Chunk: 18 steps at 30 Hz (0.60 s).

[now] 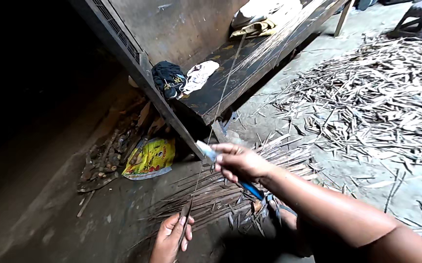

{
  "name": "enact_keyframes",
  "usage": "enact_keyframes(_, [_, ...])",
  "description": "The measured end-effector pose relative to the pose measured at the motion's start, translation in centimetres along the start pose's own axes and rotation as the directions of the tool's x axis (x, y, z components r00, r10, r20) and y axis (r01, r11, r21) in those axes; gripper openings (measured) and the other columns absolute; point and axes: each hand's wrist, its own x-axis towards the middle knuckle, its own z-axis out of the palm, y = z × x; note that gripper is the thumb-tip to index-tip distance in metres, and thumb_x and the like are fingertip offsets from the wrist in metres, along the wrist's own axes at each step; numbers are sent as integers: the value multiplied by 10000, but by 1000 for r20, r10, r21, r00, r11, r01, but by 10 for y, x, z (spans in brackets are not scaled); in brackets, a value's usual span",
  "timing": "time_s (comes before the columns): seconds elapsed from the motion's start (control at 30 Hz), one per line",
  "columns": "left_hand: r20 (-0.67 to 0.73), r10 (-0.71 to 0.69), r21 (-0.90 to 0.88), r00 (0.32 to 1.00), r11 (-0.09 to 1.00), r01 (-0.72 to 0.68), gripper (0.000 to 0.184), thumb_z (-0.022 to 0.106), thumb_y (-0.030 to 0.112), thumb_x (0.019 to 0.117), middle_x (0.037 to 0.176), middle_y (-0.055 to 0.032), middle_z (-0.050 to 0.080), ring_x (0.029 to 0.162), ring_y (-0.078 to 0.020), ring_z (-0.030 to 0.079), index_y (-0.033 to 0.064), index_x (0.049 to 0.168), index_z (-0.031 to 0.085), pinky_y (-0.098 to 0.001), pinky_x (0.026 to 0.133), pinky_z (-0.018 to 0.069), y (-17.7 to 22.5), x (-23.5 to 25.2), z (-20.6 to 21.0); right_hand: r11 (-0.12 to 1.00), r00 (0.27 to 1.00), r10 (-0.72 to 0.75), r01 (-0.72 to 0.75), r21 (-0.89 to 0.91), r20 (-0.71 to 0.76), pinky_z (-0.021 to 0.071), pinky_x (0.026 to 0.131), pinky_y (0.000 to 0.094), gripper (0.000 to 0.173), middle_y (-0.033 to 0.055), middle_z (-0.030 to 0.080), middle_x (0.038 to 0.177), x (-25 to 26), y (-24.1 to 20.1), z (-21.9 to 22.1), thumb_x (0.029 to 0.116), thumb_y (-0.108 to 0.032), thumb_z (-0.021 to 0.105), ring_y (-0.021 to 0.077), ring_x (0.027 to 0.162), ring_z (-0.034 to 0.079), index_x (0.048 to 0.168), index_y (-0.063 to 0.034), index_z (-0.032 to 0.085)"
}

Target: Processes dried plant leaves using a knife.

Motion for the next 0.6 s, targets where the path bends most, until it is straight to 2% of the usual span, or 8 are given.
enact_keyframes(0.07, [-7,6,6,1000,1000,-6,324,432,100,1081,657,-10,684,488,-26,592,22,1038,743,-166,460,502,0,0,0,994,992,112,-111,-25,64,488,494,233,437,91,695,908,-3,14,15,1056,-139,510,92,557,574,1491,-94,488])
enact_keyframes(0.17, [-37,44,46,998,998,-42,283,489,107,1066,652,-20,683,478,-27,579,24,1009,754,-165,454,493,-3,0,-2,990,987,140,-138,-33,75,489,491,231,425,92,692,902,-3,12,18,1058,-130,507,93,553,573,1482,-96,500])
enact_keyframes(0.27, [-82,85,112,993,991,-76,235,559,119,1037,660,-37,686,471,-35,566,22,957,758,-170,450,483,-5,-1,-4,994,995,103,-103,-36,-12,487,487,226,443,92,695,902,1,-4,6,1053,-126,512,94,548,574,1493,-89,483])
enact_keyframes(0.5, [-63,88,139,994,987,-79,231,585,154,1034,677,-42,693,483,-34,571,31,951,762,-164,453,478,-6,-1,-5,1000,969,-5,11,26,-246,475,472,205,436,96,666,864,6,-33,-20,1083,-135,455,84,522,548,1518,-152,466])
enact_keyframes(0.6, [-80,68,174,994,983,-53,216,582,114,1024,678,-36,699,486,-36,576,30,932,758,-167,456,480,-3,-2,-3,999,965,4,8,41,-263,481,473,220,449,106,672,883,6,-28,-20,1081,-140,460,96,527,557,1530,-163,444])
